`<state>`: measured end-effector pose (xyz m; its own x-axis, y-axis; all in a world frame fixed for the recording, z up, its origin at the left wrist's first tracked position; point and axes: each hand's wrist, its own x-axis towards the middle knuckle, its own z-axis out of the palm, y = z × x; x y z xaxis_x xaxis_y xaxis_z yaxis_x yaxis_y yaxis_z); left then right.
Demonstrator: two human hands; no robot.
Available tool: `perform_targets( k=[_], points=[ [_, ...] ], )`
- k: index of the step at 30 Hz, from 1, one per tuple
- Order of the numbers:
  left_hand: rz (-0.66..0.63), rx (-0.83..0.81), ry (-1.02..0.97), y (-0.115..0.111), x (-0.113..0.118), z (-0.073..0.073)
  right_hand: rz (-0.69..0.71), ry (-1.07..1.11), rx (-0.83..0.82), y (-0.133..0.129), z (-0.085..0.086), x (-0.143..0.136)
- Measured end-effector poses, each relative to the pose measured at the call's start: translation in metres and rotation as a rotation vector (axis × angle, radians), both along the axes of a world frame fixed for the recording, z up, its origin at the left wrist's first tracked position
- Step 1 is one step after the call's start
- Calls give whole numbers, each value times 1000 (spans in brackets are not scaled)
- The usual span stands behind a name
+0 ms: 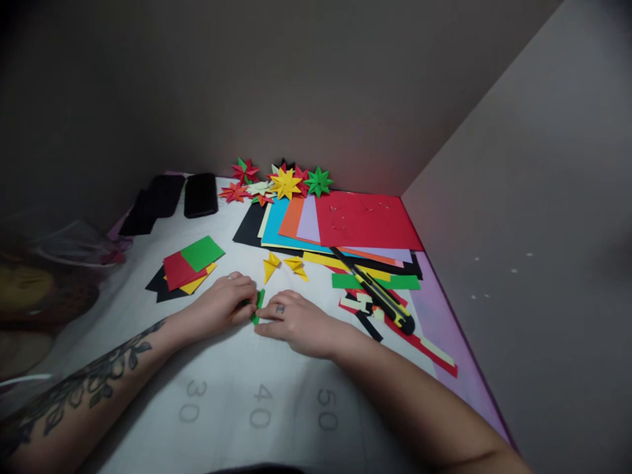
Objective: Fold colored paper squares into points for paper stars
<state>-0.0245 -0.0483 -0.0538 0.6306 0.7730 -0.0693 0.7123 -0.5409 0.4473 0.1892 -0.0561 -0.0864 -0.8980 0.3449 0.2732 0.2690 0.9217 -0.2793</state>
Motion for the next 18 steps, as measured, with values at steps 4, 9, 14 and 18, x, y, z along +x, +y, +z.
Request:
perform_targets(
  k=[4,9,14,18],
  points=[
    [59,16,32,-1,-3,-2,-12,-17,-12,-1,1,0],
    [212,77,43,-1,-10,-5,12,-72,-56,-4,5,0],
    [254,98,20,2,-14,-14,-4,-197,-72,-10,15,-5],
    [322,179,3,6,-17,-12,-41,-273,-86,-14,20,-8]
  ],
)
